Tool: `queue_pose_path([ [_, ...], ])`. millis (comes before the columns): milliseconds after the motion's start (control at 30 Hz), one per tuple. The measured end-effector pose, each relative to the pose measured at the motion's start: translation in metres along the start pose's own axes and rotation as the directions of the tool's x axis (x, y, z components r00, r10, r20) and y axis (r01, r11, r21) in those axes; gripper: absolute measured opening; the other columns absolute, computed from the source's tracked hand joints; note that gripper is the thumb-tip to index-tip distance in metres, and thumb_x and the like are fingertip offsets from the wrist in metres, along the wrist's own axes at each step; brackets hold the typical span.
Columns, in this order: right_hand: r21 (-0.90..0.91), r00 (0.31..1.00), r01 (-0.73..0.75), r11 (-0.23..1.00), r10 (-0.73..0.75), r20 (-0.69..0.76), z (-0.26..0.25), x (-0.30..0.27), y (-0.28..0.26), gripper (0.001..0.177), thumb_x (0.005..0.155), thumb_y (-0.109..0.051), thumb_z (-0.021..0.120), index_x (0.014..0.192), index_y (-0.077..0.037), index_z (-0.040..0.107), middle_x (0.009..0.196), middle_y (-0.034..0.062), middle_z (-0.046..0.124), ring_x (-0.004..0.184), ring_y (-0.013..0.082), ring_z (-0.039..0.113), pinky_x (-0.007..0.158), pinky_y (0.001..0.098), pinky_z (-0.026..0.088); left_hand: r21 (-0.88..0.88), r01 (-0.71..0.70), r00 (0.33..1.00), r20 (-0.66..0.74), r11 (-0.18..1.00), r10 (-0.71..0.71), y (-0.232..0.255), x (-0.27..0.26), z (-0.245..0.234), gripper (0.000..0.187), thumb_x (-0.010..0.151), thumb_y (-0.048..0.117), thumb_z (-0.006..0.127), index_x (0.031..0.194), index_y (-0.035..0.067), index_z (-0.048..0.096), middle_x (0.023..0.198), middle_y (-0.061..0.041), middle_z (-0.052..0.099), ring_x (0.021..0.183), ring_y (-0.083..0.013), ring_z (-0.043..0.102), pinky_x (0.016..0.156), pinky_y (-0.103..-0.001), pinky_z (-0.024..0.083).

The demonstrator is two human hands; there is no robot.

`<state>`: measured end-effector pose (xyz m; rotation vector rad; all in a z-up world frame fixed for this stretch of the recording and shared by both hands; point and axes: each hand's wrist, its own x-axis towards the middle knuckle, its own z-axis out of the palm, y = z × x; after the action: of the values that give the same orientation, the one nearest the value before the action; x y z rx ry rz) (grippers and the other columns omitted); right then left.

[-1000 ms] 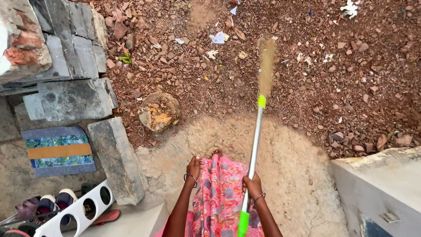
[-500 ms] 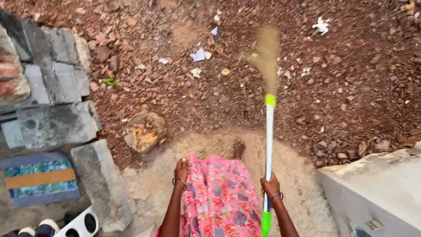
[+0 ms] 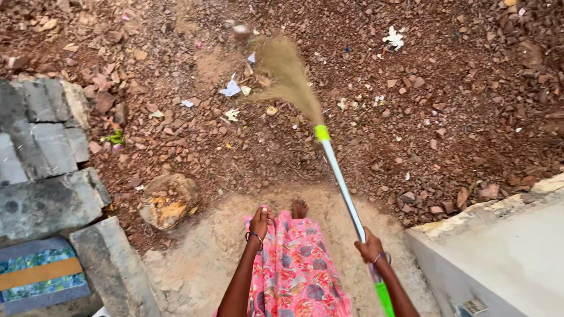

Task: The person sweeps the outdoor ground and porch area using a broom, moving debris and cleaning various surfaces including around water buckets and a shoe rack.

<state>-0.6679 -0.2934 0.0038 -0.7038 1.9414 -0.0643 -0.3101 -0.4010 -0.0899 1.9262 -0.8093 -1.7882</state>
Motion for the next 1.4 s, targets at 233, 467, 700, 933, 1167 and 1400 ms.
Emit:
queue_pose_path([
  [233, 0.640, 0.974, -0.228, 0.734, 0.160, 0.163, 0.021, 0.051, -0.017, 0.038, 0.090, -0.006, 0.067, 0.119, 0.010, 0.049, 0.071, 0.0128, 0.057, 0.046, 0.0195, 0.053, 0.039, 0.0373, 0.050, 0.052, 0.021, 1.000, -0.009, 0.998, -0.021, 0.020, 0.017, 0.035, 0.034, 0.108, 0.030, 0.043, 0.110, 0.007, 0.068, 0.079, -0.004, 0.070, 0.061, -0.0119, 0.062, 0.062, -0.030, 0.053],
  [467, -0.101, 0.989, -0.025, 0.995, 0.040, 0.142, -0.067, 0.049, 0.027, 0.045, 0.084, -0.014, 0.067, 0.126, -0.010, 0.050, 0.058, 0.0142, 0.066, 0.041, 0.0231, 0.062, 0.041, 0.0358, 0.051, 0.111, 0.041, 0.999, 0.007, 0.993, -0.042, 0.024, 0.033, 0.054, 0.035, 0.106, 0.031, 0.041, 0.110, 0.007, 0.065, 0.080, -0.006, 0.071, 0.060, -0.0157, 0.068, 0.060, -0.032, 0.057],
  [700, 0.365, 0.980, -0.143, 0.920, 0.182, -0.076, -0.030, 0.071, -0.002, 0.023, 0.085, -0.010, 0.066, 0.103, -0.003, 0.055, 0.059, 0.0087, 0.060, 0.043, 0.0207, 0.057, 0.039, 0.0391, 0.049, 0.123, -0.037, 0.999, 0.015, 0.992, 0.035, 0.037, 0.033, 0.068, 0.034, 0.106, 0.032, 0.045, 0.114, 0.007, 0.066, 0.082, -0.005, 0.072, 0.064, -0.0123, 0.064, 0.062, -0.030, 0.057],
  [933, 0.181, 0.984, 0.086, 0.980, -0.112, 0.137, 0.016, 0.059, -0.009, 0.018, 0.082, -0.012, 0.071, 0.096, -0.003, 0.064, 0.072, 0.0093, 0.066, 0.061, 0.0146, 0.061, 0.051, 0.0332, 0.053, 0.159, -0.049, 0.998, -0.032, 0.986, 0.054, 0.034, 0.033, 0.061, 0.036, 0.105, 0.035, 0.044, 0.121, 0.009, 0.063, 0.085, -0.005, 0.075, 0.065, -0.0131, 0.064, 0.065, -0.032, 0.055],
  [1167, 0.115, 0.943, -0.320, 0.940, 0.327, -0.054, -0.045, 0.005, 0.008, 0.030, 0.088, -0.016, 0.065, 0.116, -0.011, 0.055, 0.069, 0.0181, 0.064, 0.052, 0.0277, 0.062, 0.047, 0.0423, 0.052, 0.165, 0.094, 0.996, -0.012, 0.982, -0.094, 0.028, 0.029, 0.042, 0.039, 0.107, 0.036, 0.043, 0.115, 0.006, 0.067, 0.084, -0.004, 0.074, 0.069, -0.0163, 0.067, 0.067, -0.033, 0.056],
  [1400, 0.529, 0.982, -0.176, 0.830, 0.188, 0.032, 0.017, 0.105, -0.060, 0.024, 0.082, -0.012, 0.067, 0.101, -0.003, 0.055, 0.065, 0.0024, 0.053, 0.048, 0.0150, 0.051, 0.043, 0.0360, 0.050, 0.083, -0.018, 0.999, -0.025, 0.996, 0.020, 0.024, 0.050, 0.033, 0.036, 0.107, 0.033, 0.046, 0.114, 0.006, 0.069, 0.084, -0.008, 0.078, 0.067, -0.0188, 0.072, 0.065, -0.035, 0.058],
])
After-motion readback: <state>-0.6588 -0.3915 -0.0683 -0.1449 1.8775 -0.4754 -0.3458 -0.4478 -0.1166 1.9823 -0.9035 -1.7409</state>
